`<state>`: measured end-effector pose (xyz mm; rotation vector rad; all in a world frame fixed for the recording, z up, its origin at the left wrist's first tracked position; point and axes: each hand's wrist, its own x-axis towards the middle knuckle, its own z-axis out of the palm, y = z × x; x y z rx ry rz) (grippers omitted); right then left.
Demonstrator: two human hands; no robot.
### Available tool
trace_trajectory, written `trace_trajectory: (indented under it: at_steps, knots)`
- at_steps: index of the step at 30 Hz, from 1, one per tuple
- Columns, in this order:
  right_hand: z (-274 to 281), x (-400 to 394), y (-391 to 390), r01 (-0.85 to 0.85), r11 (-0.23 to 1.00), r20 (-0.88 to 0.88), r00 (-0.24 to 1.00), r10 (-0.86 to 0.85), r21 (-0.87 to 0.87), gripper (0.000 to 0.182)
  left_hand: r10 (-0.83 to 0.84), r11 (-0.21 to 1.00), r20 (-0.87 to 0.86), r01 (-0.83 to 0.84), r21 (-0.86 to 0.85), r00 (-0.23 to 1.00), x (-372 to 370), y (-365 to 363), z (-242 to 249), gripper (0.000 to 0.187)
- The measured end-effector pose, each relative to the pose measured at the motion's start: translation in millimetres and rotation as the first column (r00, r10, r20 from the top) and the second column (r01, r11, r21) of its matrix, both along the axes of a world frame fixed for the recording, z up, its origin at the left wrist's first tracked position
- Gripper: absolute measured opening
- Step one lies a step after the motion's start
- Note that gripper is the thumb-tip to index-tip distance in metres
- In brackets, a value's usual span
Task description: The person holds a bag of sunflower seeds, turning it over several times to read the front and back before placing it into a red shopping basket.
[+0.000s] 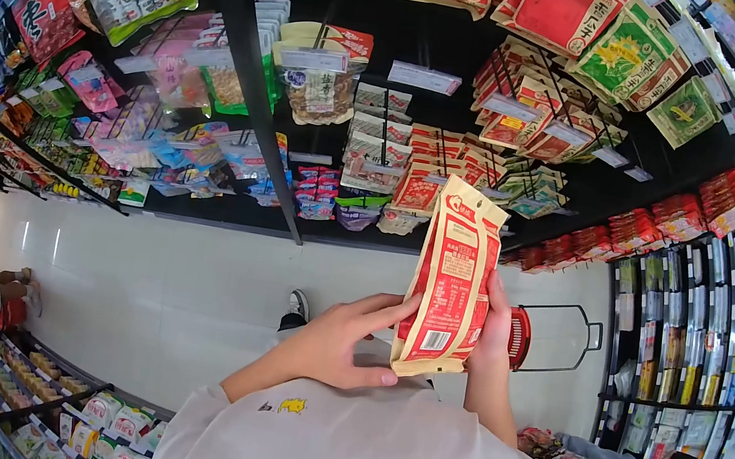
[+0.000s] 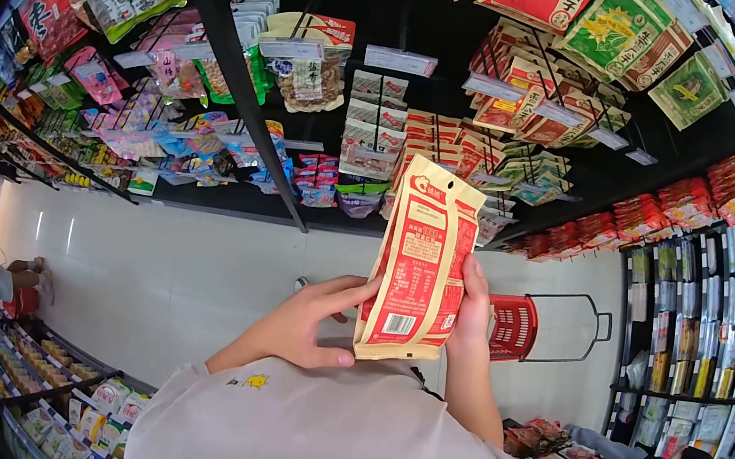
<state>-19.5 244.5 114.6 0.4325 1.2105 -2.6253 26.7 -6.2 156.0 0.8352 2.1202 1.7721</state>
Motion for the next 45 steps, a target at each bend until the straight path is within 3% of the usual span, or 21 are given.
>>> trace_trajectory:
  at_steps: [3,9,12,18,24,27,30,37,40,45]
  knots:
    - [-1,-15,-2,-0.007,0.997,0.056,0.998,0.012,-0.078,0.036,-0.04,0.999,-0.074,0.039,-0.015,0.996,-8,-10,-9,0.091]
    - [11,-38,-14,-0.013,0.99,0.081,0.996,0.025,-0.142,0.038,-0.026,0.999,-0.036,0.027,0.021,0.999,-29,-24,6,0.084]
    - [7,-48,-16,-0.032,0.987,0.085,0.995,0.046,-0.158,0.038,-0.025,0.997,-0.131,0.016,-0.071,0.991,-38,-28,10,0.083]
    - [-1,-61,-34,-0.008,0.979,0.125,0.992,0.034,-0.205,0.04,-0.056,0.983,-0.129,0.032,-0.18,0.99,-60,-40,12,0.087]
    - [7,-76,-53,0.018,0.97,0.133,0.991,0.014,-0.242,0.042,0.031,0.962,-0.133,-0.066,-0.264,0.991,-84,-47,8,0.092]
    - [-5,-81,-59,0.071,0.974,0.111,0.993,-0.047,-0.217,0.041,0.085,0.96,-0.223,-0.14,-0.242,0.971,-96,-50,3,0.094]
    - [-11,-83,-65,0.117,0.97,0.113,0.989,-0.095,-0.214,0.041,0.045,0.966,-0.155,-0.083,-0.247,0.987,-106,-54,-2,0.09]
    - [-16,-73,-70,0.185,0.934,0.184,0.974,-0.133,-0.307,0.048,-0.01,0.981,-0.245,-0.039,-0.192,0.969,-124,-56,-17,0.067]
    - [-7,-68,-77,0.209,0.913,0.131,0.976,-0.173,-0.349,0.047,-0.024,0.99,-0.262,-0.014,-0.141,0.965,-132,-54,-22,0.058]
    - [-16,-60,-82,0.296,0.904,0.243,0.943,-0.226,-0.308,0.049,-0.07,0.996,-0.25,0.053,-0.075,0.966,-139,-61,-22,0.054]
